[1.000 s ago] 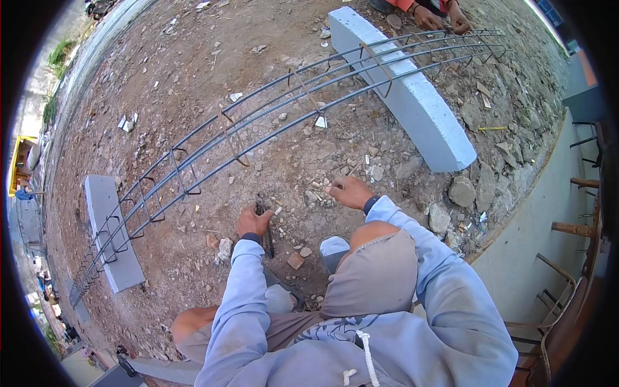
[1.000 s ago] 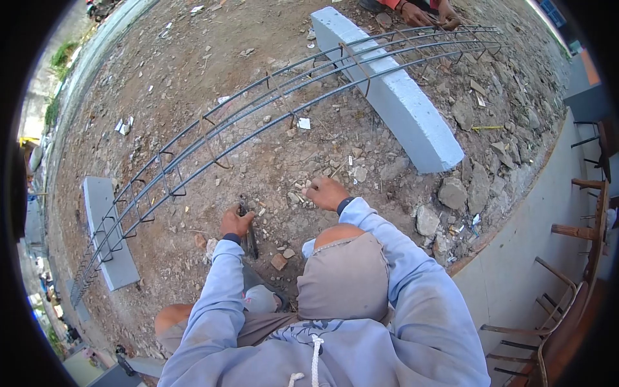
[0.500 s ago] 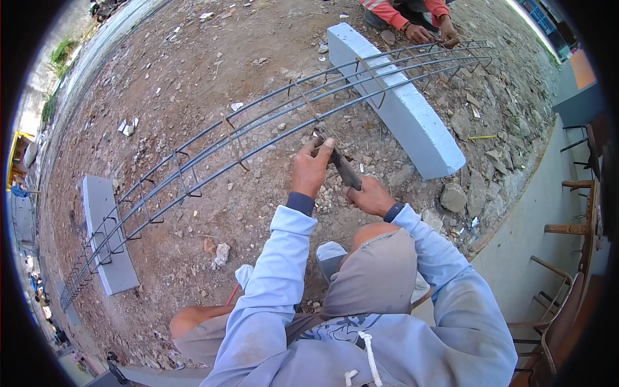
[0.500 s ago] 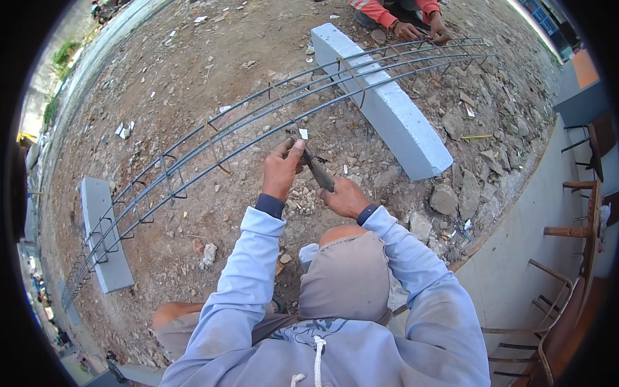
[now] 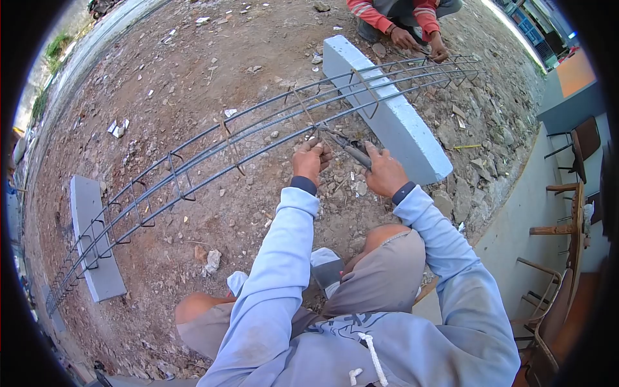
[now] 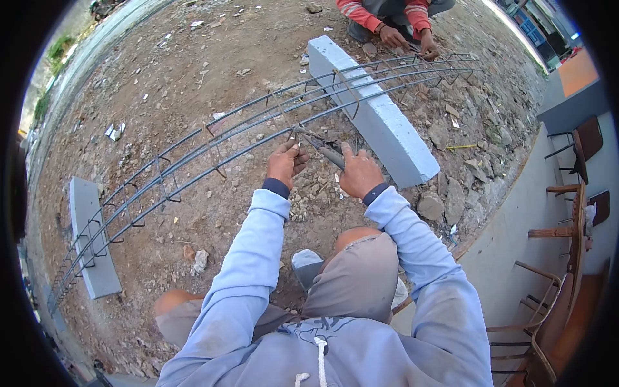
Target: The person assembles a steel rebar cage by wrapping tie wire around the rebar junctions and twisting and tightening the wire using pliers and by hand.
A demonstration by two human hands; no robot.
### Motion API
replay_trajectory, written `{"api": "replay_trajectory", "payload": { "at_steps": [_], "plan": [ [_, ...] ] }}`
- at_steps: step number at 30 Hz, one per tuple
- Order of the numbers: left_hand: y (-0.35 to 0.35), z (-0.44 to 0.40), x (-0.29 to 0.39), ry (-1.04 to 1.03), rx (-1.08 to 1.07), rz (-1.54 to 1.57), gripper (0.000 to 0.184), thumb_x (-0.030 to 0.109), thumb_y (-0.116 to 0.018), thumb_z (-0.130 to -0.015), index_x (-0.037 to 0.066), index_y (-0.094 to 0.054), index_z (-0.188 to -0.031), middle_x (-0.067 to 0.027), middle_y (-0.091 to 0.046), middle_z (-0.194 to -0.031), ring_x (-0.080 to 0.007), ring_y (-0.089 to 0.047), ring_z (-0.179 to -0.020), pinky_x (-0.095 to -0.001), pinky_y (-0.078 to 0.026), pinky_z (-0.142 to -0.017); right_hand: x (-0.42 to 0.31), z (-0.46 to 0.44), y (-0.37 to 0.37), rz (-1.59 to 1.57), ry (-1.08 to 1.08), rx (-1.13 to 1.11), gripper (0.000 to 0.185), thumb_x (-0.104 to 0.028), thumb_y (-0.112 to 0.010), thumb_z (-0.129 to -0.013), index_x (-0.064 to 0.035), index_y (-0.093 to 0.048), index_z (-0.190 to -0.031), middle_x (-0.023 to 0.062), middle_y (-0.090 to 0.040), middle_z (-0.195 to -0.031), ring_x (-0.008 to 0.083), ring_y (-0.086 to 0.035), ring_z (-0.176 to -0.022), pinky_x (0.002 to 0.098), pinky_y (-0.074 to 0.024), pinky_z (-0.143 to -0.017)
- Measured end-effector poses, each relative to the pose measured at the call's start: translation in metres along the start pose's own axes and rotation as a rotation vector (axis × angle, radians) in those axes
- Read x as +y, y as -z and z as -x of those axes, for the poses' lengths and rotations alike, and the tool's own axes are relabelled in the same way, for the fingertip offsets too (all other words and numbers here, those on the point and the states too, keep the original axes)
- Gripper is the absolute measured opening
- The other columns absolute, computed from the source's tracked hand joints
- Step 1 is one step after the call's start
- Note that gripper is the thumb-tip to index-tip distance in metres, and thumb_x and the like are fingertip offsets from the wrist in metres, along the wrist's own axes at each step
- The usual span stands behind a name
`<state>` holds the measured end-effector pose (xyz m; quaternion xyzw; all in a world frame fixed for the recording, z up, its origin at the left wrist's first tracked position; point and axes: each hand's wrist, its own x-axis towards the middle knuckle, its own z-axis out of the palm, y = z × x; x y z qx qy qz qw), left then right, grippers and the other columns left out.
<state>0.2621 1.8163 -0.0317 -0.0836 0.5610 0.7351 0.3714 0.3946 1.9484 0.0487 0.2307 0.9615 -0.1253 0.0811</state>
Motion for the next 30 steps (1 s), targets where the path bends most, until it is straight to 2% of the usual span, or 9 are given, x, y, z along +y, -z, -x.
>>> {"api": "replay_trajectory", "payload": {
  "at_steps": [3,9,12,18,21,24,27,30],
  "plan": [
    [0.004,0.0,0.0,0.004,-0.026,-0.009,0.033,0.016,-0.049,-0.094,0.007,-0.05,-0.125,-0.002,-0.064,-0.086,-0.0125,-0.063,-0.072,-0.0277,-0.051,-0.064,0.001,-0.002,-0.004,0.049,0.012,0.07,0.071,-0.024,-0.065,-0.079,-0.0061,-0.032,-0.139,0.0287,-0.051,-0.109,0.0489,-0.053,-0.099,0.0506,-0.0465,-0.084],
    [0.005,0.003,0.003,0.01,-0.053,-0.018,0.03,0.016,-0.049,-0.093,0.009,-0.054,-0.122,-0.0009,-0.064,-0.083,-0.011,-0.061,-0.07,-0.0264,-0.049,-0.062,0.003,-0.009,-0.003,0.018,0.059,0.078,0.073,-0.019,-0.065,-0.078,-0.0076,-0.029,-0.141,0.0291,-0.048,-0.112,0.0474,-0.05,-0.103,0.0517,-0.0462,-0.084],
    [0.007,0.005,0.004,0.009,-0.049,-0.024,0.029,0.016,-0.049,-0.093,0.008,-0.056,-0.12,-0.0012,-0.064,-0.082,-0.0111,-0.061,-0.068,-0.0263,-0.05,-0.062,0.002,-0.012,-0.006,0.086,0.103,0.142,0.072,-0.014,-0.064,-0.078,-0.0094,-0.03,-0.141,0.0271,-0.048,-0.11,0.0458,-0.052,-0.098,0.0503,-0.046,-0.084],
    [0.008,0.002,0.004,0.005,-0.036,-0.051,0.029,0.014,-0.05,-0.092,0.007,-0.057,-0.119,-0.0033,-0.065,-0.081,-0.0103,-0.06,-0.063,-0.0261,-0.052,-0.062,-0.001,-0.011,0.004,0.187,0.106,0.134,0.073,-0.007,-0.061,-0.073,-0.0085,-0.032,-0.14,0.0272,-0.048,-0.114,0.0442,-0.052,-0.1,0.0487,-0.0468,-0.084],
    [0.008,0.002,0.005,-0.005,-0.029,-0.049,0.028,0.013,-0.05,-0.092,0.007,-0.057,-0.118,-0.0036,-0.065,-0.079,-0.0095,-0.06,-0.061,-0.0252,-0.052,-0.061,0.0,-0.01,0.003,0.197,0.127,0.171,0.059,-0.01,-0.06,-0.073,-0.0034,-0.043,-0.13,0.0233,-0.053,-0.105,0.0406,-0.056,-0.096,0.049,-0.0484,-0.081],
    [0.013,0.001,0.007,-0.005,-0.037,-0.029,0.027,0.016,-0.052,-0.09,0.006,-0.058,-0.115,-0.0038,-0.065,-0.077,-0.01,-0.06,-0.062,-0.0271,-0.052,-0.063,0.008,-0.016,-0.001,0.255,0.118,0.089,0.041,-0.014,-0.059,-0.076,0.0,-0.052,-0.114,0.0202,-0.06,-0.094,0.0365,-0.061,-0.087,0.0455,-0.0489,-0.078],
    [0.013,0.004,0.004,-0.024,-0.025,-0.023,0.028,0.021,-0.056,-0.088,0.006,-0.058,-0.111,-0.0057,-0.065,-0.079,-0.0129,-0.061,-0.068,-0.0315,-0.05,-0.07,0.017,-0.027,-0.014,-0.018,0.175,-0.109,0.026,-0.022,-0.057,-0.084,-0.0001,-0.057,-0.097,0.0162,-0.064,-0.081,0.0298,-0.065,-0.075,0.0405,-0.0505,-0.069],
    [0.003,0.01,0.007,-0.003,-0.006,0.133,0.031,0.026,-0.059,-0.086,0.006,-0.056,-0.11,-0.0094,-0.065,-0.086,-0.0179,-0.062,-0.076,-0.0352,-0.048,-0.076,0.015,-0.03,-0.004,-0.852,-0.124,-0.764,0.031,-0.029,-0.052,-0.091,0.0008,-0.06,-0.093,0.0134,-0.064,-0.077,0.0241,-0.065,-0.067,0.0354,-0.0507,-0.059]
  ]
}}
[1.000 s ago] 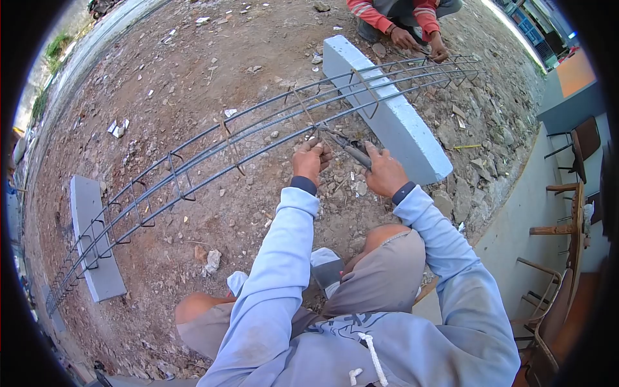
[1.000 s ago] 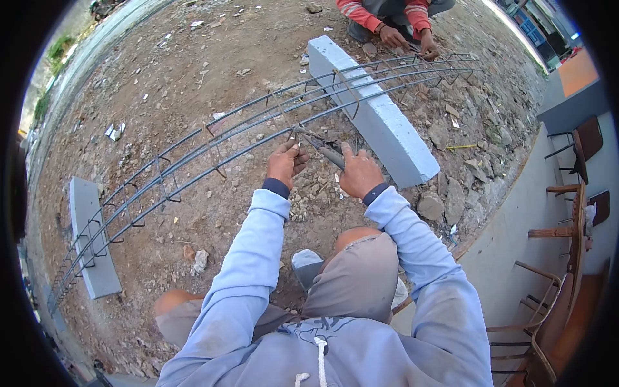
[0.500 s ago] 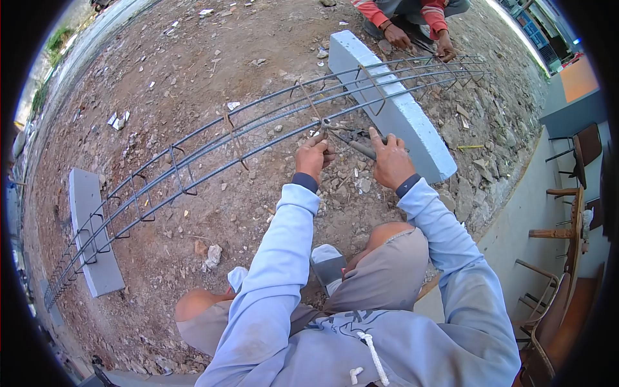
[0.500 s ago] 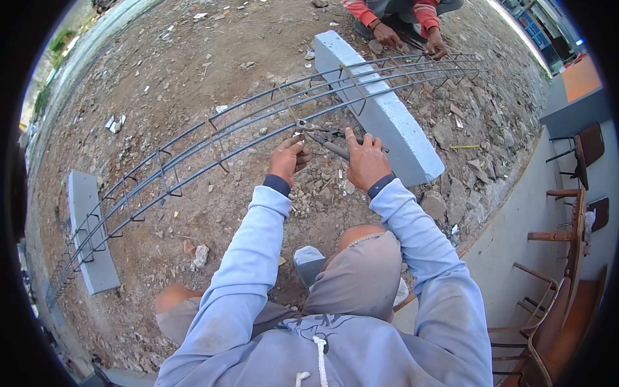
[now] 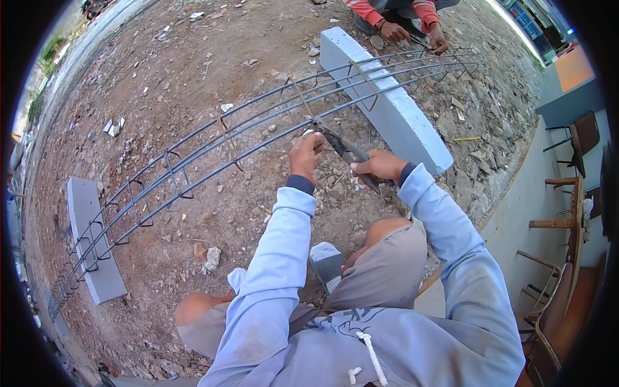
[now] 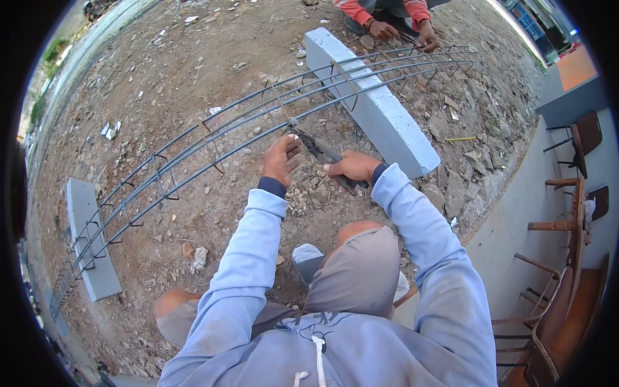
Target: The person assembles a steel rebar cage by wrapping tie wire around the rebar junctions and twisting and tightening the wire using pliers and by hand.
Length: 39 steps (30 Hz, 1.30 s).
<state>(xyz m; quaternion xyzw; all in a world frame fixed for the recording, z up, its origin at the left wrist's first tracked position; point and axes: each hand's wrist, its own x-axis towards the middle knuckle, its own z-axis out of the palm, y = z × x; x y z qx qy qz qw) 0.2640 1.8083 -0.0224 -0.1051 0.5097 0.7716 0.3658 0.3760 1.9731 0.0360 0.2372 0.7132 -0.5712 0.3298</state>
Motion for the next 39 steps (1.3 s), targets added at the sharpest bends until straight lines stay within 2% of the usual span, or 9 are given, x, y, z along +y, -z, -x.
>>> {"api": "replay_trajectory", "payload": {
  "at_steps": [5,8,14,19,22,28,32,36,39],
  "plan": [
    [-0.034,-0.02,-0.023,0.048,-0.149,0.352,0.03,0.022,-0.061,-0.085,0.005,-0.053,-0.108,-0.0138,-0.064,-0.096,-0.0281,-0.062,-0.093,-0.0405,-0.051,-0.083,0.019,-0.004,-0.013,-0.532,0.025,-0.279,0.038,-0.034,-0.054,-0.092,0.0026,-0.062,-0.092,0.0106,-0.064,-0.074,0.0203,-0.065,-0.061,0.0315,-0.0522,-0.056],
    [-0.035,-0.012,-0.022,0.074,-0.292,0.544,0.027,0.018,-0.06,-0.084,0.004,-0.053,-0.106,-0.0128,-0.064,-0.094,-0.0285,-0.063,-0.094,-0.0422,-0.053,-0.082,0.006,0.004,-0.01,-0.225,-0.087,-0.085,0.046,-0.042,-0.062,-0.084,0.0023,-0.06,-0.095,0.0125,-0.064,-0.072,0.0248,-0.066,-0.062,0.0344,-0.0538,-0.06],
    [-0.05,-0.016,-0.032,-0.062,-0.064,0.362,0.013,0.014,-0.059,-0.083,0.003,-0.058,-0.091,-0.0105,-0.063,-0.08,-0.0225,-0.064,-0.076,-0.0379,-0.053,-0.069,0.022,0.018,-0.047,0.813,0.203,0.752,0.071,-0.036,-0.074,-0.07,0.0041,-0.044,-0.119,0.0241,-0.058,-0.106,0.0328,-0.063,-0.094,0.0403,-0.0511,-0.077],
    [-0.079,-0.024,-0.029,-0.066,0.127,0.318,0.013,0.017,-0.061,-0.083,0.005,-0.056,-0.086,-0.0105,-0.063,-0.077,-0.0202,-0.059,-0.067,-0.0359,-0.048,-0.06,0.018,0.011,-0.045,1.06,0.135,1.023,0.056,-0.016,-0.059,-0.072,0.0085,-0.043,-0.12,0.023,-0.055,-0.108,0.0381,-0.058,-0.094,0.0481,-0.0483,-0.081],
    [-0.078,-0.021,-0.028,-0.041,0.164,0.231,0.023,0.029,-0.063,-0.085,0.008,-0.054,-0.089,-0.0069,-0.06,-0.073,-0.0183,-0.057,-0.065,-0.0353,-0.045,-0.058,0.031,-0.004,-0.034,0.981,0.215,0.948,0.051,-0.018,-0.06,-0.074,0.0087,-0.048,-0.116,0.0206,-0.059,-0.095,0.0351,-0.061,-0.084,0.0465,-0.0498,-0.076],
    [-0.031,-0.03,-0.043,-0.078,0.057,-0.064,0.048,0.055,-0.067,-0.077,0.01,-0.054,-0.09,-0.0031,-0.054,-0.073,-0.0135,-0.049,-0.06,-0.0258,-0.034,-0.052,0.035,-0.004,0.0,-0.573,0.006,-0.262,0.035,-0.029,-0.058,-0.088,0.0047,-0.058,-0.098,0.0113,-0.061,-0.071,0.0238,-0.063,-0.063,0.0371,-0.053,-0.06],
    [-0.055,-0.004,-0.027,0.136,-0.097,0.35,0.034,0.04,-0.061,-0.088,0.01,-0.054,-0.101,-0.0093,-0.062,-0.085,-0.02,-0.063,-0.079,-0.0307,-0.048,-0.061,0.027,0.0,0.004,-0.512,-0.027,-0.262,0.036,-0.033,-0.057,-0.09,0.0033,-0.06,-0.094,0.0105,-0.062,-0.073,0.0212,-0.064,-0.064,0.0347,-0.0531,-0.055],
    [-0.054,-0.011,-0.032,0.112,-0.06,0.29,0.03,0.033,-0.054,-0.093,0.007,-0.049,-0.107,-0.0111,-0.064,-0.095,-0.0245,-0.064,-0.086,-0.0379,-0.053,-0.072,0.022,0.004,-0.006,0.502,0.136,0.405,0.057,-0.047,-0.069,-0.076,0.0049,-0.058,-0.096,0.0142,-0.064,-0.074,0.0319,-0.065,-0.069,0.0389,-0.0531,-0.067],
    [-0.065,-0.012,-0.031,0.111,0.022,0.26,0.031,0.034,-0.052,-0.094,0.006,-0.048,-0.109,-0.0105,-0.063,-0.094,-0.0251,-0.064,-0.083,-0.0416,-0.053,-0.074,0.025,0.011,-0.035,0.747,0.198,0.784,0.069,-0.041,-0.069,-0.072,0.0065,-0.046,-0.117,0.0219,-0.059,-0.099,0.0368,-0.059,-0.093,0.0412,-0.0486,-0.078]
  ]
}}
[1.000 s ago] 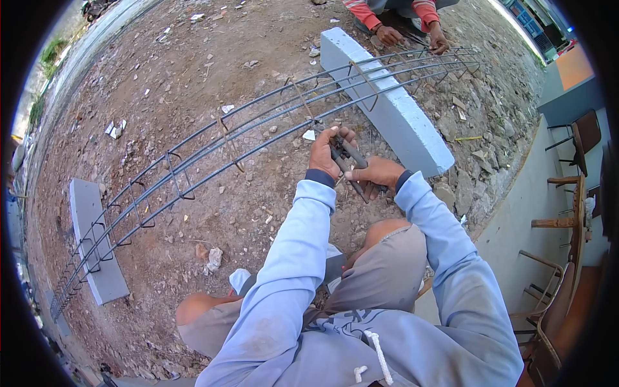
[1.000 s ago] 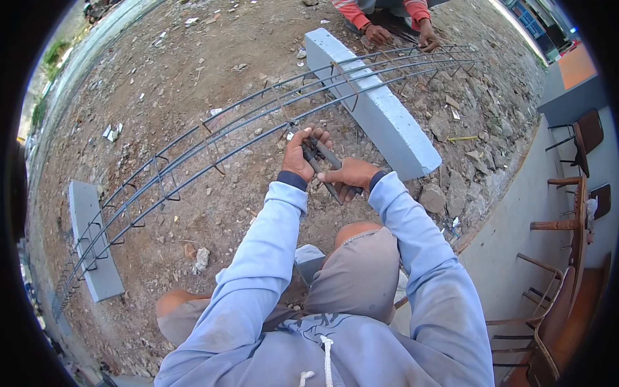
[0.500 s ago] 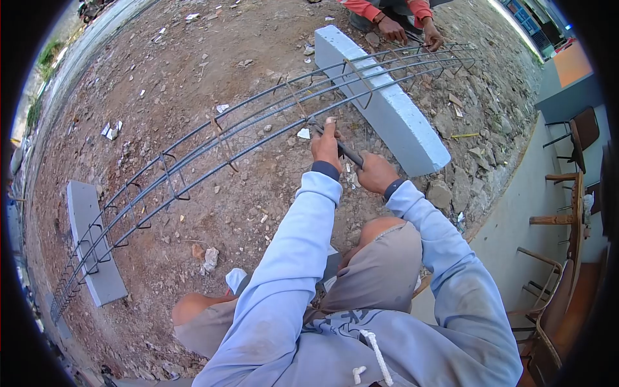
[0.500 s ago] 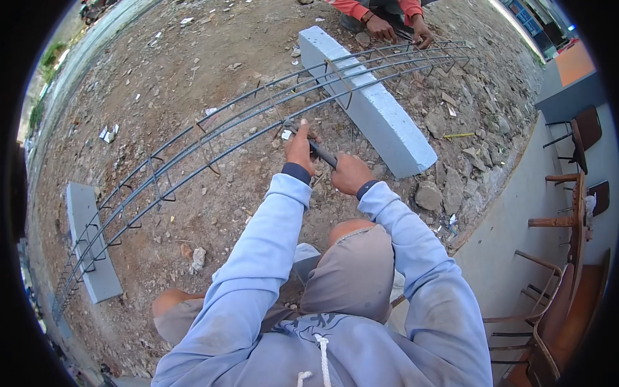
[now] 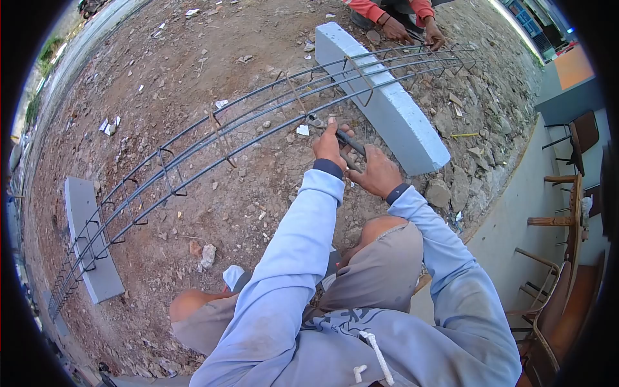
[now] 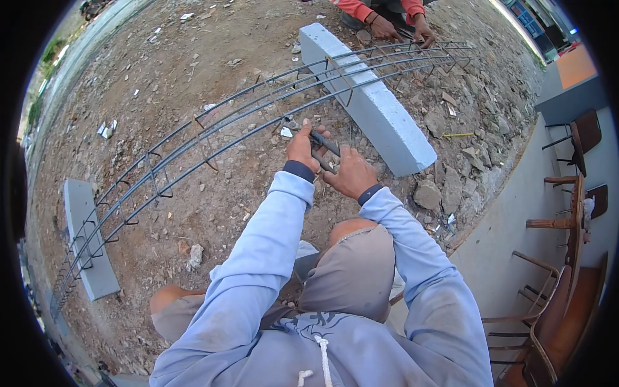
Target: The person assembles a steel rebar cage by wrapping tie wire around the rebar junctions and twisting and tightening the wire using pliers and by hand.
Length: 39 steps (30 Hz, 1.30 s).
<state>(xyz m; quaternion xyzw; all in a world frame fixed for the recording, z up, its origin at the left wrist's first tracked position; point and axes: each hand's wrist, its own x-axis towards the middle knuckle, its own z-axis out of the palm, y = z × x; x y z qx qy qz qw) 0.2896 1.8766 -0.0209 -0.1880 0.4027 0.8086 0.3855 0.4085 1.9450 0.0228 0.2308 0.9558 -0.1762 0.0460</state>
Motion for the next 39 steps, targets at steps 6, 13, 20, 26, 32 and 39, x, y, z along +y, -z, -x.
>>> {"api": "replay_trajectory", "payload": {
  "at_steps": [6,13,20,26,32,39],
  "plan": [
    [-0.023,-0.009,-0.003,0.03,0.171,0.113,0.026,0.03,-0.049,-0.095,0.007,-0.047,-0.108,-0.0111,-0.061,-0.09,-0.0253,-0.061,-0.078,-0.0427,-0.051,-0.068,-0.006,-0.001,-0.005,0.287,-0.105,0.184,0.059,-0.02,-0.062,-0.072,0.0043,-0.044,-0.122,0.0248,-0.053,-0.112,0.038,-0.053,-0.108,0.0467,-0.0428,-0.09],
    [0.008,-0.007,-0.014,-0.078,0.104,-0.002,0.034,0.037,-0.057,-0.09,0.006,-0.051,-0.101,-0.0068,-0.055,-0.081,-0.0229,-0.057,-0.075,-0.0449,-0.048,-0.07,0.011,-0.015,-0.018,-0.011,-0.094,-0.051,0.039,-0.015,-0.058,-0.074,0.0034,-0.054,-0.107,0.0197,-0.062,-0.086,0.0386,-0.062,-0.085,0.042,-0.0496,-0.077],
    [0.044,0.002,0.009,-0.02,-0.194,-0.177,0.05,0.055,-0.062,-0.082,0.01,-0.054,-0.103,-0.0104,-0.065,-0.098,-0.0218,-0.062,-0.086,-0.0397,-0.049,-0.073,0.037,-0.023,-0.031,-1.312,-0.338,-1.002,0.036,-0.032,-0.06,-0.086,0.0013,-0.059,-0.099,0.0141,-0.066,-0.082,0.0237,-0.065,-0.069,0.0387,-0.052,-0.062],
    [0.026,0.006,0.003,0.012,-0.158,0.057,0.034,0.039,-0.062,-0.088,0.009,-0.054,-0.103,-0.0102,-0.065,-0.094,-0.0222,-0.066,-0.085,-0.0392,-0.055,-0.073,0.015,-0.015,-0.007,-1.062,-0.354,-0.89,0.055,-0.045,-0.065,-0.081,0.0022,-0.056,-0.107,0.0181,-0.066,-0.09,0.0254,-0.067,-0.082,0.0399,-0.0535,-0.069],
    [0.002,0.002,-0.001,0.01,0.058,0.082,0.028,0.036,-0.059,-0.09,0.01,-0.054,-0.101,-0.0082,-0.065,-0.091,-0.0225,-0.064,-0.08,-0.0404,-0.054,-0.069,-0.009,0.01,-0.002,-0.008,-0.033,-0.006,0.077,-0.039,-0.073,-0.069,0.0039,-0.042,-0.125,0.0248,-0.056,-0.109,0.0392,-0.057,-0.102,0.0484,-0.0457,-0.083],
    [-0.03,0.0,-0.001,0.035,0.135,0.214,0.032,0.04,-0.057,-0.09,0.009,-0.052,-0.092,-0.0066,-0.058,-0.082,-0.0222,-0.058,-0.077,-0.0452,-0.048,-0.069,-0.018,-0.004,0.002,0.376,-0.165,0.179,0.066,-0.018,-0.062,-0.072,0.0055,-0.039,-0.13,0.0214,-0.052,-0.115,0.0356,-0.053,-0.103,0.0517,-0.0356,-0.09]
  ]
}}
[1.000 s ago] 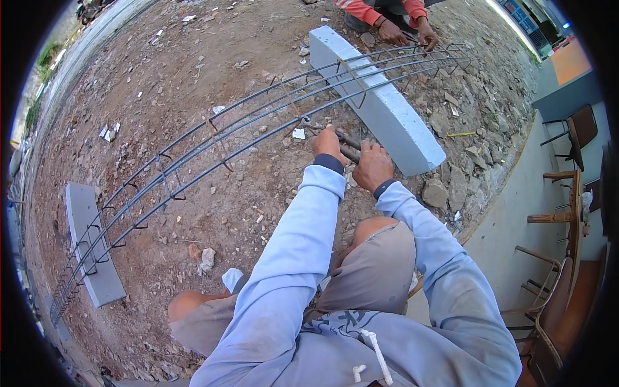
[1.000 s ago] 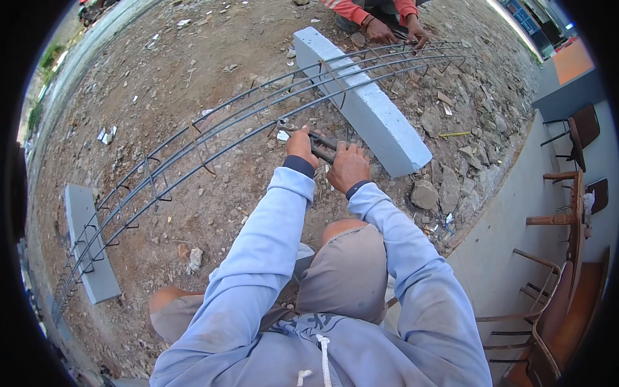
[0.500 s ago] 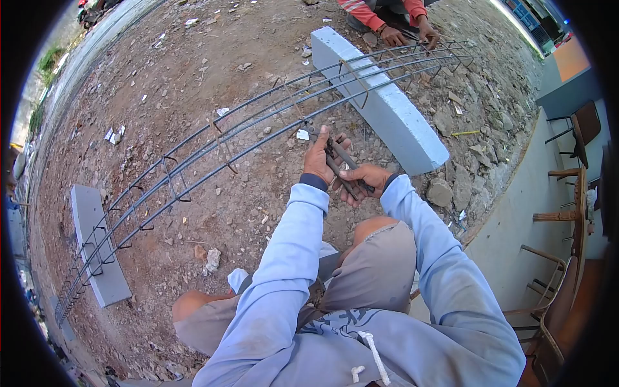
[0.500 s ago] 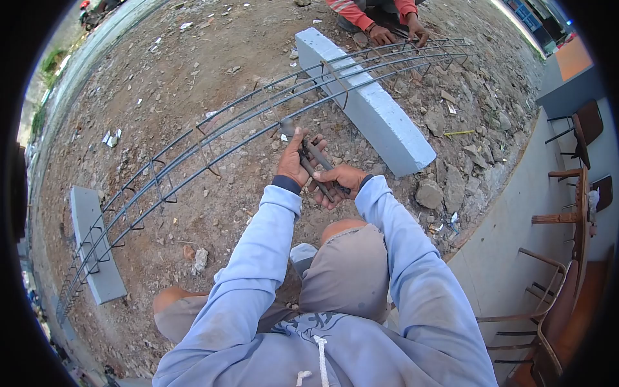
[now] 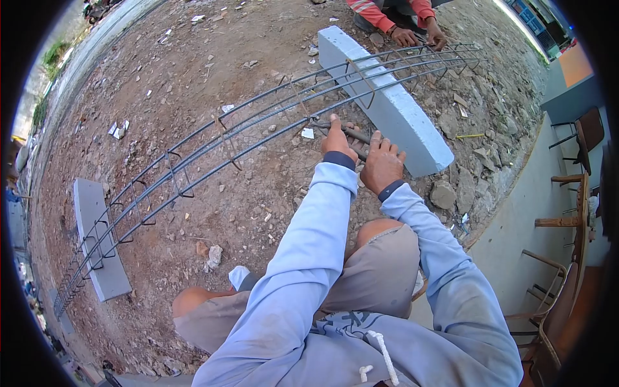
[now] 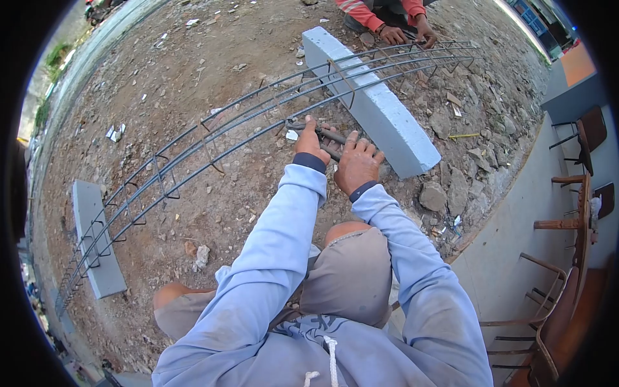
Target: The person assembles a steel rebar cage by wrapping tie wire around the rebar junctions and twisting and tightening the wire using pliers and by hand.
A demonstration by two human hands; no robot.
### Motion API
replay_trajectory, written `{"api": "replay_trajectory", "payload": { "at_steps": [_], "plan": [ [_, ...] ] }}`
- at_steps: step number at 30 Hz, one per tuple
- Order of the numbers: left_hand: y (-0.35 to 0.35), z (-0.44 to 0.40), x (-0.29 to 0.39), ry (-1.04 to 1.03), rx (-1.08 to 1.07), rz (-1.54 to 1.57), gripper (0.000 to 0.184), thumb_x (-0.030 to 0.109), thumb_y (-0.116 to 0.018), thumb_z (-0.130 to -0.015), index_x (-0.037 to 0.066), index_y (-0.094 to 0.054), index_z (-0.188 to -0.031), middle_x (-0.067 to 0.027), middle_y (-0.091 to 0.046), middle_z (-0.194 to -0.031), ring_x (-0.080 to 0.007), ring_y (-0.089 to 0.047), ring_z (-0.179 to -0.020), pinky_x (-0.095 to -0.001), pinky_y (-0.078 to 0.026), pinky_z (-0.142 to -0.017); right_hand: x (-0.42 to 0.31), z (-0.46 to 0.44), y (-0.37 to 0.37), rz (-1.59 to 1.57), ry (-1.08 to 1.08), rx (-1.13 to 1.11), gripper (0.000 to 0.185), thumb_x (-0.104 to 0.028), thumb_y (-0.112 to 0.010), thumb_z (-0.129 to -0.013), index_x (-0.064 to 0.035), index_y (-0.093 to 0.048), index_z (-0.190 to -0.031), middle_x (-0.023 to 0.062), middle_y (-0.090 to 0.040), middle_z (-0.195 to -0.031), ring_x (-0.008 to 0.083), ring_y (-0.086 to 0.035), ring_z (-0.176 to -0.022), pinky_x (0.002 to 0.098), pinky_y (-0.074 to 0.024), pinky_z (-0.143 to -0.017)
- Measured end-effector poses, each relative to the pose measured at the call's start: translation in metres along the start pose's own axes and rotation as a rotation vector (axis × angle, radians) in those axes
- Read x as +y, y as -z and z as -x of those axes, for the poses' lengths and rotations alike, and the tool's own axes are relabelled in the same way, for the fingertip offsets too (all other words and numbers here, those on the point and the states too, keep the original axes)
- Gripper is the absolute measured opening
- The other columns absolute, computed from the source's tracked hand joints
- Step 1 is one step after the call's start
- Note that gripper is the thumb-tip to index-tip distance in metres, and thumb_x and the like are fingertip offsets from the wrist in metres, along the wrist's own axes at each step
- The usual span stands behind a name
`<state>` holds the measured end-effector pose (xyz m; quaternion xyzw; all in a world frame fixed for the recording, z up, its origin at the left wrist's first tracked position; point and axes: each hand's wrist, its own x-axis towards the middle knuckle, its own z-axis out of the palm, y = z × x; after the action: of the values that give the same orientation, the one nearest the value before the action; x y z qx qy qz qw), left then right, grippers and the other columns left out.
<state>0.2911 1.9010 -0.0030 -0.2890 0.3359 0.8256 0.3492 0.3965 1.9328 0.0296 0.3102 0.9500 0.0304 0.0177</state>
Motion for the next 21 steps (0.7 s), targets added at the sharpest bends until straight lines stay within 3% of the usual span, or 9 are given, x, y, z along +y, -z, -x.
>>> {"api": "replay_trajectory", "payload": {
  "at_steps": [2,3,5,8,10,11,15,18,21],
  "plan": [
    [0.004,-0.013,-0.004,-0.047,-0.019,-0.024,0.034,0.038,-0.061,-0.088,0.005,-0.053,-0.089,-0.0073,-0.058,-0.08,-0.0203,-0.057,-0.069,-0.0378,-0.047,-0.061,0.007,-0.01,-0.009,-0.064,0.015,-0.031,0.057,-0.018,-0.061,-0.073,0.0054,-0.046,-0.123,0.0204,-0.059,-0.105,0.0362,-0.059,-0.096,0.0483,-0.0433,-0.084],
    [0.01,-0.018,0.0,-0.006,-0.077,-0.145,0.035,0.045,-0.059,-0.087,0.012,-0.053,-0.096,-0.0063,-0.057,-0.087,-0.023,-0.057,-0.084,-0.0484,-0.046,-0.071,0.01,-0.015,-0.01,-0.111,0.024,-0.084,0.053,-0.017,-0.061,-0.073,0.005,-0.049,-0.12,0.0204,-0.061,-0.101,0.0357,-0.061,-0.093,0.0474,-0.0453,-0.082],
    [0.02,-0.02,-0.002,-0.037,-0.02,-0.187,0.04,0.049,-0.063,-0.084,0.012,-0.054,-0.098,-0.0053,-0.056,-0.09,-0.0221,-0.055,-0.087,-0.048,-0.044,-0.075,0.014,-0.017,-0.014,-0.217,0.038,-0.138,0.034,-0.018,-0.06,-0.075,0.003,-0.059,-0.102,0.0211,-0.065,-0.089,0.0345,-0.066,-0.084,0.0438,-0.0512,-0.074],
    [0.039,-0.006,0.005,-0.138,-0.007,-0.34,0.047,0.054,-0.067,-0.078,0.014,-0.056,-0.099,-0.0027,-0.054,-0.092,-0.0188,-0.051,-0.089,-0.0459,-0.038,-0.083,0.021,-0.023,-0.037,-0.437,0.115,-0.337,0.027,-0.022,-0.06,-0.079,0.0014,-0.06,-0.093,0.0184,-0.066,-0.082,0.0285,-0.067,-0.074,0.0417,-0.0526,-0.066],
    [0.061,-0.019,0.002,-0.223,-0.058,-0.407,0.047,0.054,-0.068,-0.078,0.014,-0.056,-0.099,-0.0022,-0.054,-0.092,-0.0181,-0.05,-0.088,-0.0445,-0.037,-0.085,0.019,-0.023,-0.025,-0.77,-0.03,-0.706,0.03,-0.027,-0.06,-0.083,0.0015,-0.06,-0.093,0.0155,-0.065,-0.077,0.0247,-0.066,-0.068,0.0388,-0.0523,-0.06],
    [0.07,-0.024,0.004,-0.116,-0.155,-0.322,0.043,0.05,-0.068,-0.079,0.014,-0.056,-0.101,-0.0047,-0.059,-0.093,-0.0196,-0.054,-0.088,-0.0415,-0.041,-0.081,0.018,-0.023,-0.02,-0.936,-0.107,-0.889,0.032,-0.03,-0.06,-0.085,0.0015,-0.06,-0.092,0.014,-0.065,-0.074,0.0228,-0.066,-0.065,0.0374,-0.0521,-0.057],
    [0.065,-0.016,0.007,-0.062,-0.24,-0.233,0.033,0.037,-0.065,-0.086,0.009,-0.055,-0.101,-0.0096,-0.064,-0.088,-0.023,-0.064,-0.083,-0.0385,-0.052,-0.073,0.032,-0.026,-0.048,-1.545,-0.124,-1.43,0.036,-0.035,-0.054,-0.092,0.0012,-0.06,-0.093,0.0114,-0.064,-0.074,0.0192,-0.063,-0.057,0.033,-0.0506,-0.046],
    [0.054,-0.002,0.012,-0.059,-0.211,-0.231,0.029,0.031,-0.062,-0.088,0.006,-0.054,-0.1,-0.0101,-0.064,-0.088,-0.0231,-0.066,-0.083,-0.0378,-0.055,-0.071,0.026,-0.018,-0.035,-1.489,-0.17,-1.349,0.038,-0.037,-0.057,-0.09,0.0008,-0.059,-0.093,0.0119,-0.065,-0.076,0.0199,-0.064,-0.057,0.0326,-0.0519,-0.046],
    [0.051,0.001,0.012,-0.185,-0.138,-0.313,0.029,0.025,-0.059,-0.09,0.004,-0.048,-0.107,-0.0109,-0.064,-0.088,-0.0232,-0.066,-0.077,-0.0388,-0.056,-0.066,0.017,-0.009,-0.024,-1.086,-0.047,-0.907,0.05,-0.042,-0.069,-0.077,0.002,-0.056,-0.097,0.0154,-0.065,-0.076,0.0249,-0.066,-0.063,0.0352,-0.0541,-0.054]
  ]
}}
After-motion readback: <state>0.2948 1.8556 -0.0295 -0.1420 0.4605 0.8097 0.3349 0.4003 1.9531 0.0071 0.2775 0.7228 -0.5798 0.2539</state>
